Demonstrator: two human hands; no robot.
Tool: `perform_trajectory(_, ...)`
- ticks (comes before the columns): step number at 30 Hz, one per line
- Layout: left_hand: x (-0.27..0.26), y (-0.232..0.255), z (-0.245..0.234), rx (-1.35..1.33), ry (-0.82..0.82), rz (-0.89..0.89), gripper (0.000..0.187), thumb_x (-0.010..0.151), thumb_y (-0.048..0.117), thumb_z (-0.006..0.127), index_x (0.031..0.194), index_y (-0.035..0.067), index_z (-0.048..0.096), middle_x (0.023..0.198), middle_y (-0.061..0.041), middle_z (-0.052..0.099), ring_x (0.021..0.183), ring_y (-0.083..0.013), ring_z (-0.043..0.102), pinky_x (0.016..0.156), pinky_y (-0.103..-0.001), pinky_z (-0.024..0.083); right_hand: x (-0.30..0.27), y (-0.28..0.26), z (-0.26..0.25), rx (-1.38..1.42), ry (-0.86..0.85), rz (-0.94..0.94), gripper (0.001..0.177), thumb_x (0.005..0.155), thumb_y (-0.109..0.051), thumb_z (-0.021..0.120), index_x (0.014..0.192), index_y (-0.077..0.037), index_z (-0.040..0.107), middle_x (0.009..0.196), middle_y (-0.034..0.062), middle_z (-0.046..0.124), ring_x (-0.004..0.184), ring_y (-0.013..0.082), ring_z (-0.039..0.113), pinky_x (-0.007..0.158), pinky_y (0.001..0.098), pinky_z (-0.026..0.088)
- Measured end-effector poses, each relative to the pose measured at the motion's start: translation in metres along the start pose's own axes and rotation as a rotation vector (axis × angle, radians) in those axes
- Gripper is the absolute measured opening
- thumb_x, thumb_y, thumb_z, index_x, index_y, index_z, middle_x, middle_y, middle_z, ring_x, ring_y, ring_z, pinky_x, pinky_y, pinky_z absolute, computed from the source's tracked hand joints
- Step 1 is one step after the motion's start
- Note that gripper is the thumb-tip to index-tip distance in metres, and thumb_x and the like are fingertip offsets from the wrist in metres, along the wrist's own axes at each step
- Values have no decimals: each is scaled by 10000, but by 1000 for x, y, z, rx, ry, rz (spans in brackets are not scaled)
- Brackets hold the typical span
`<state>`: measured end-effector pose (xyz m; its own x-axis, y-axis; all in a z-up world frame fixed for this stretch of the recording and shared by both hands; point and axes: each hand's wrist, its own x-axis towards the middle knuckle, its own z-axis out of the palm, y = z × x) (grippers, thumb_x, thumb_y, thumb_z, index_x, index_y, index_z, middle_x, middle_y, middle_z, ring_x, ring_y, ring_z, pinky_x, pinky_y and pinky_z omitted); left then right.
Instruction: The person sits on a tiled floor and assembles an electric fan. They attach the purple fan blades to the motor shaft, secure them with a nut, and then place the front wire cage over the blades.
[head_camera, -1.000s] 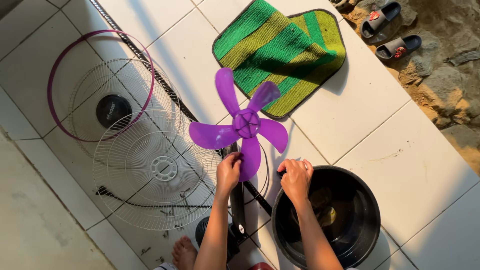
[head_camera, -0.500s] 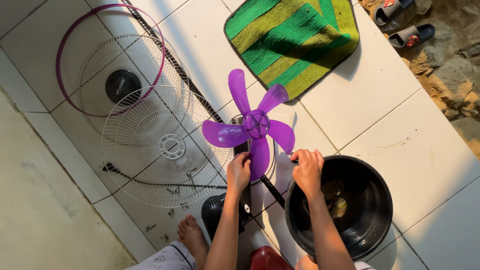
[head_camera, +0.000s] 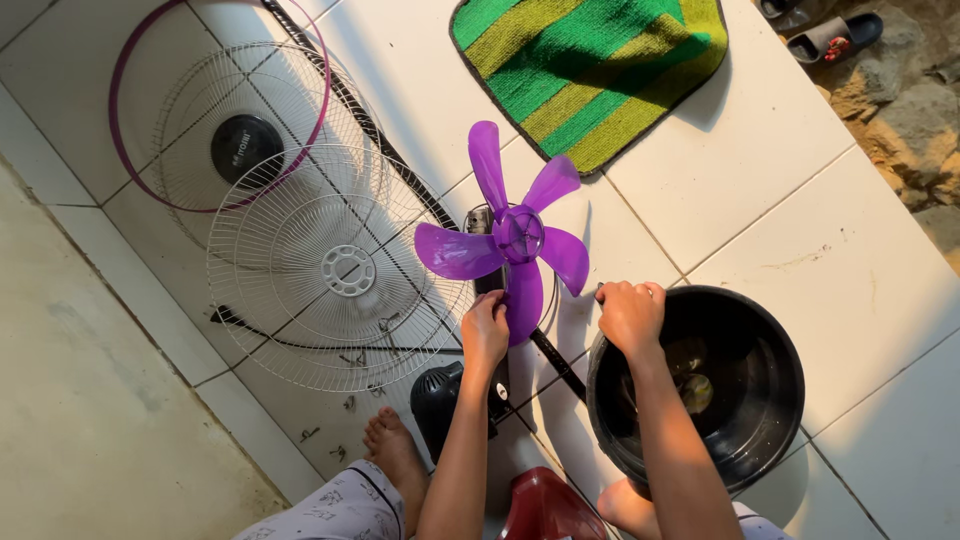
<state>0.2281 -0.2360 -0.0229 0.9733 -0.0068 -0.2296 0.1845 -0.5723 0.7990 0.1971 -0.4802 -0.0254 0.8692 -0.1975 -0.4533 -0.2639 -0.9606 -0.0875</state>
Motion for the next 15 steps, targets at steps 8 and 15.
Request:
perform_trajectory(8, -3, -6, -6, 11, 20, -15, 241, 903, 58, 623, 1116, -1, 716, 1039, -170, 734, 908, -358, 720, 817, -410, 562, 77, 5, 93, -215, -462, -63, 321, 1080, -262, 451, 1285, -290, 696, 1203, 131, 682, 1088, 342, 697, 799, 512, 591)
perform_trajectory(15, -14, -15, -13, 69, 1, -38, 249, 908, 62, 621, 1128, -9, 713, 1044, -182, 731, 900, -369, 712, 828, -416, 555, 98, 8, 153, -271, -542, -56, 253, 926, -121, 634, 1131, -88, 779, 1196, 113, 741, 1100, 306, 717, 797, 449, 629)
